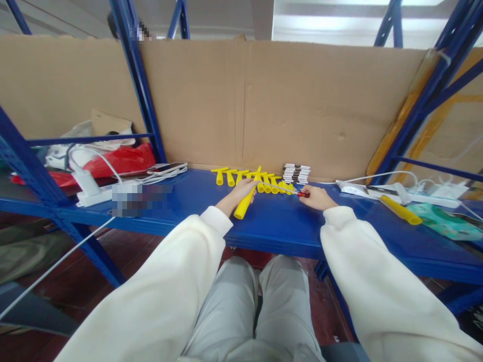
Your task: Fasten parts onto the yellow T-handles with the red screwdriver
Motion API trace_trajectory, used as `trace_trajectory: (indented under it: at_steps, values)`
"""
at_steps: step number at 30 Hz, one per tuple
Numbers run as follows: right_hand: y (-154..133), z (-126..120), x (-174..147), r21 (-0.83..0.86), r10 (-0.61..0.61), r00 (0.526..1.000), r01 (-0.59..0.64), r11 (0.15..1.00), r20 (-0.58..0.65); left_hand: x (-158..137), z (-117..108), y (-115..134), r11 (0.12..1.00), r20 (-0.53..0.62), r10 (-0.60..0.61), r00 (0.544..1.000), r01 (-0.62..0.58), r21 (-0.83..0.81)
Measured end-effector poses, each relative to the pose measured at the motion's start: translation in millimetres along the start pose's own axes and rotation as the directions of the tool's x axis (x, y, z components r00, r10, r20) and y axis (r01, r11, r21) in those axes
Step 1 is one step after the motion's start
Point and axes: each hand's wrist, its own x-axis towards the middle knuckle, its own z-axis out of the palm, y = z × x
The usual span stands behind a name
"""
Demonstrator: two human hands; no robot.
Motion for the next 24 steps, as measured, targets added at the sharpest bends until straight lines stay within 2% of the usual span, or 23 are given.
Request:
trace_trajectory:
  at_steps: [9,17,24]
  values:
    - [6.4,6.2,3.0,0.063,-0.071,0.997,0.071,0.995,-0.011,-2.3,0.6,3.9,1.000,-0.010,-0.017,1.000,0.017,0.002]
    - [2.4,1.5,2.1,0.026,-0.044,0.999,0.044,0.999,-0.006,-7.9,1.7,10.5,0.999,-0.021,-0.032,0.999,0.032,0.007]
    - [1.3,1.2,0.0,0.038,-0.059,0.998,0.059,0.998,0.019,-5.6,1.0,5.8,1.000,-0.006,0.013,1.000,-0.013,0.015]
